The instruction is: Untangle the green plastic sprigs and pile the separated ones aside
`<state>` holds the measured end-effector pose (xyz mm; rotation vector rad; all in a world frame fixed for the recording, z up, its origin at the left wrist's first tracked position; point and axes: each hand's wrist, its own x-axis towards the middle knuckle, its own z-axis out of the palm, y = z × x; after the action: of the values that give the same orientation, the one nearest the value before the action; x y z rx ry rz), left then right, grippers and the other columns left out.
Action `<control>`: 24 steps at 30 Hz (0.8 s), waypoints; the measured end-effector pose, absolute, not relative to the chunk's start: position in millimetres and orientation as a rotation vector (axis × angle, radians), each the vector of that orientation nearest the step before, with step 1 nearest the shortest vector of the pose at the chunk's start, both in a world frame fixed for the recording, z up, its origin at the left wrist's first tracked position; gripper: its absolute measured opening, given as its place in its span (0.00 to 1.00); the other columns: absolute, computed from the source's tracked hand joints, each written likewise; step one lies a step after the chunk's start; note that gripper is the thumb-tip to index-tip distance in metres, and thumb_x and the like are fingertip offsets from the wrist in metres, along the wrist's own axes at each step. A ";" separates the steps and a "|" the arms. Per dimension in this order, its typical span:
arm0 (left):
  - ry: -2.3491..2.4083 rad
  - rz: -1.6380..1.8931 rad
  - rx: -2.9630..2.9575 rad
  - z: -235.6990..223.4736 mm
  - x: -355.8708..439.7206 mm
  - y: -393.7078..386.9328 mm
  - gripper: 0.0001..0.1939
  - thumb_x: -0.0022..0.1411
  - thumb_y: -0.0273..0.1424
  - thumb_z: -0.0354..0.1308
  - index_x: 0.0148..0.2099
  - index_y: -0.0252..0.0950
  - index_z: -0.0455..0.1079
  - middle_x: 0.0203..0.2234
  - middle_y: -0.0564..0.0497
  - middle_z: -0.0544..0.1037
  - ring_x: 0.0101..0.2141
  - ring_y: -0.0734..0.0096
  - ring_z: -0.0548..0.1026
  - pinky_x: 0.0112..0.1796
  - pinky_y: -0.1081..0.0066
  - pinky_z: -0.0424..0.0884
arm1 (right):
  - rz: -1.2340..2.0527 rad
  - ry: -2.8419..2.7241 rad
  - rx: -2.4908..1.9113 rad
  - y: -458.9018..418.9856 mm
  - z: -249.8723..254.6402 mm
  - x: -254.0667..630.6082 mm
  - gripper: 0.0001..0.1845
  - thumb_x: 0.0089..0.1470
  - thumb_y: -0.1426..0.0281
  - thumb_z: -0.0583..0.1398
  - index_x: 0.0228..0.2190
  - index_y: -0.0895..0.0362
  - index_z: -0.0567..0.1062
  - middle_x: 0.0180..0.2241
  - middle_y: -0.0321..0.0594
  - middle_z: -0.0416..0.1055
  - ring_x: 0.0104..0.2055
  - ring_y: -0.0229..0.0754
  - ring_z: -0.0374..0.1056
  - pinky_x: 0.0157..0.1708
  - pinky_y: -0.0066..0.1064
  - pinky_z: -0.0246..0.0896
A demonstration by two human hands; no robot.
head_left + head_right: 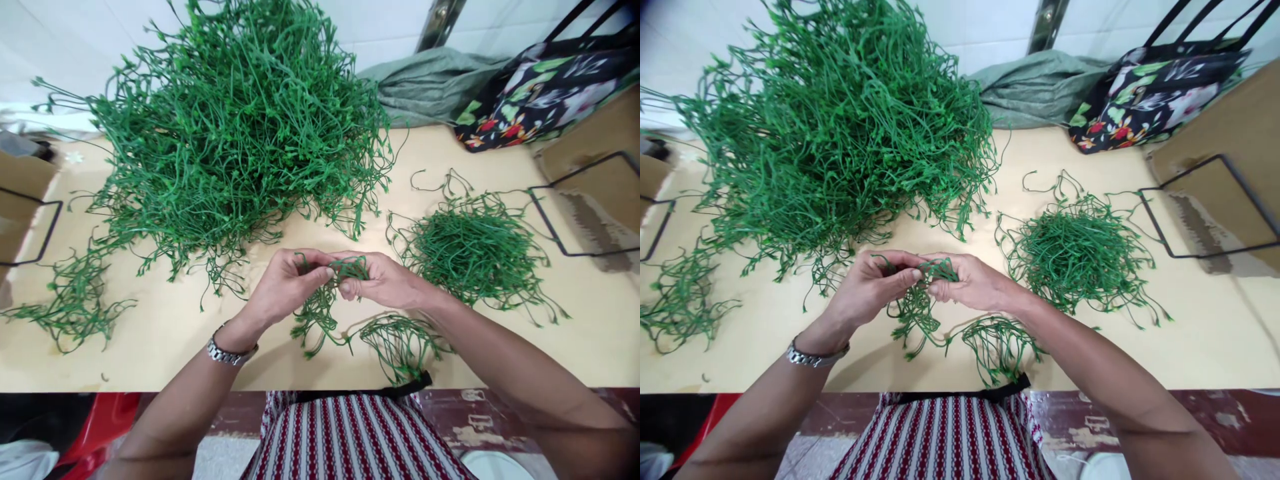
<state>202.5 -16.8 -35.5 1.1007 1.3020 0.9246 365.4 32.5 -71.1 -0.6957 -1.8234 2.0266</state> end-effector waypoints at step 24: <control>1.015 1.138 0.446 -57.0 208.3 -30.6 0.10 0.38 0.23 0.65 0.24 0.32 0.66 0.18 0.57 0.65 0.15 0.87 0.53 0.18 0.78 0.45 | 1.561 -2.578 -0.646 40.7 -60.3 362.1 0.11 0.56 0.70 0.49 0.25 0.60 0.64 0.21 0.32 0.58 0.24 0.30 0.53 0.24 0.23 0.49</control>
<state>208.3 -30.6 -57.0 0.4463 1.0155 1.1375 362.1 40.7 -60.3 -0.6464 -2.5781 1.5606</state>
